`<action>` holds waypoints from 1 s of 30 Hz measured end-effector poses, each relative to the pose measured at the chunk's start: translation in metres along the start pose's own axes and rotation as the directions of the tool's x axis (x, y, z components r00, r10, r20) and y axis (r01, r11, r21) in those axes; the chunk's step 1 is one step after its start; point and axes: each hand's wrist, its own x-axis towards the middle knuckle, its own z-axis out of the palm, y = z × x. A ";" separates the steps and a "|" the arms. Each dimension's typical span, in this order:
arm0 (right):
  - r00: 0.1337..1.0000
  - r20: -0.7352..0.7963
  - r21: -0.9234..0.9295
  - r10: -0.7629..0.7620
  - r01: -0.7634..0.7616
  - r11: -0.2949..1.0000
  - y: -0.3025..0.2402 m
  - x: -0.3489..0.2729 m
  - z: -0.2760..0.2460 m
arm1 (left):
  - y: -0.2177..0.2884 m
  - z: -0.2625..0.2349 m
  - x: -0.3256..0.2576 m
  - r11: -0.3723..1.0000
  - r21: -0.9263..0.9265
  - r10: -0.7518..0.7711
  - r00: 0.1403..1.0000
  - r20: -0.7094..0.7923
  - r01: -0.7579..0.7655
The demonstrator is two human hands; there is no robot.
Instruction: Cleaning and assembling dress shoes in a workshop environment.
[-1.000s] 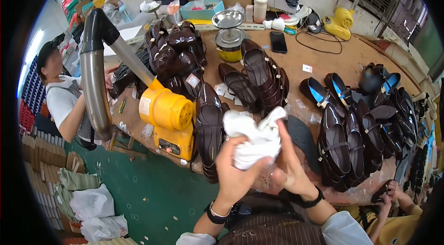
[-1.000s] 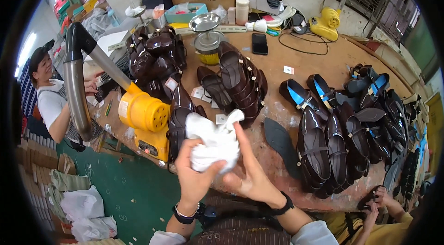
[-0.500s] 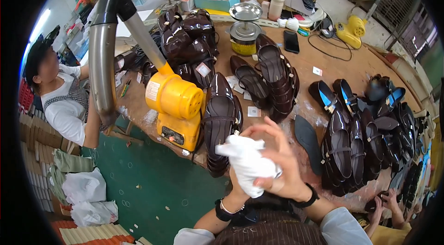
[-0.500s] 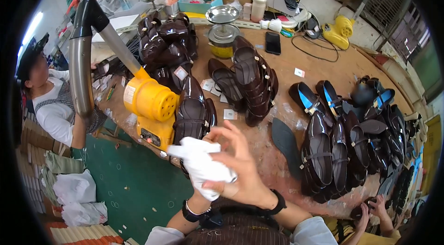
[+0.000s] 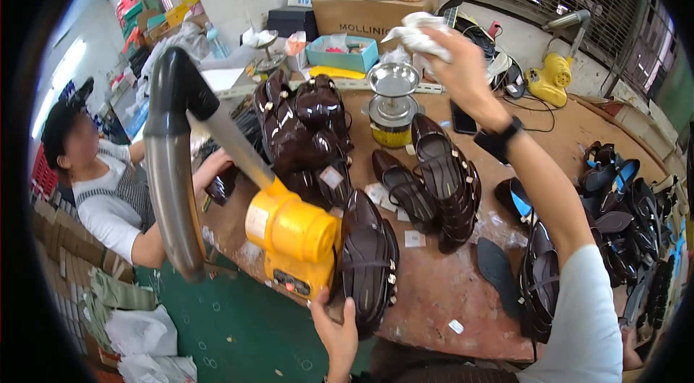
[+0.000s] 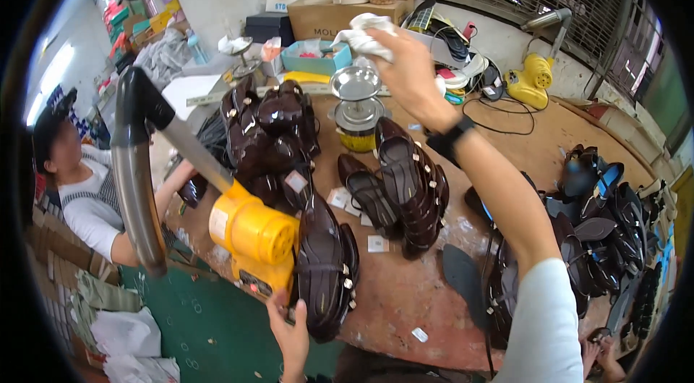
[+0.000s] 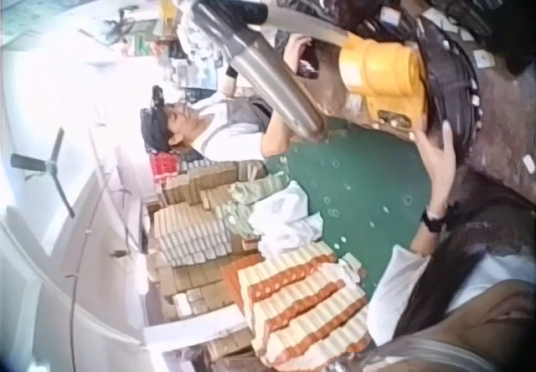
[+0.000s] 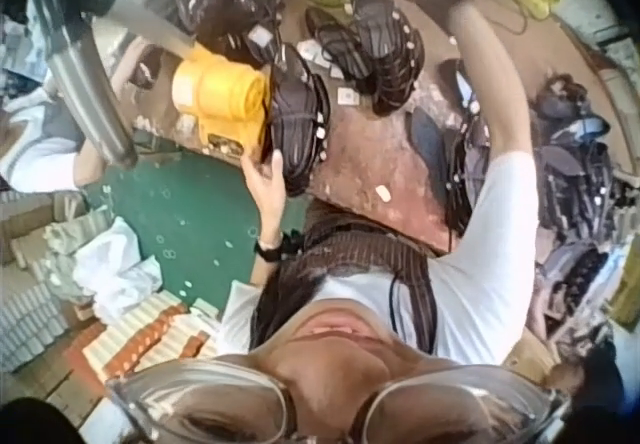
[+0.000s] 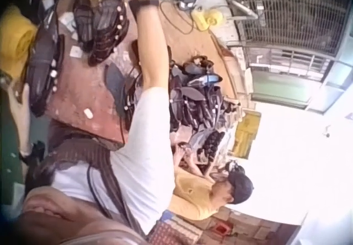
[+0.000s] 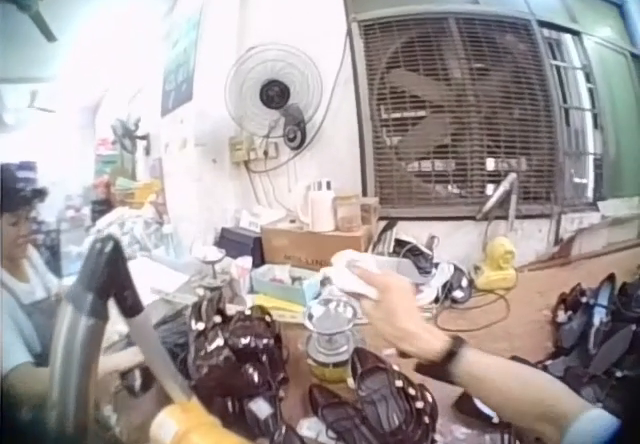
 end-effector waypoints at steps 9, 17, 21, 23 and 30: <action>0.700 0.704 -0.283 0.119 0.123 0.951 0.117 -0.015 0.150 | -0.048 -0.002 0.008 0.838 -0.231 -0.351 0.811 0.468 0.495; 0.693 0.691 -0.364 0.204 0.090 0.927 0.117 -0.038 0.154 | -0.054 0.004 0.030 0.755 -0.183 -0.365 0.636 0.680 0.630; 0.765 0.620 -0.316 0.176 0.038 0.948 0.119 -0.038 0.156 | -0.045 0.010 0.035 0.791 -0.130 -0.374 0.639 0.672 0.598; 0.755 0.605 -0.318 0.252 -0.061 0.946 0.119 -0.036 0.156 | -0.043 0.014 0.034 0.852 -0.113 -0.327 0.687 0.649 0.512; 0.763 0.578 -0.315 0.290 -0.120 0.942 0.122 -0.035 0.156 | -0.046 0.020 0.026 0.894 -0.087 -0.301 0.733 0.610 0.440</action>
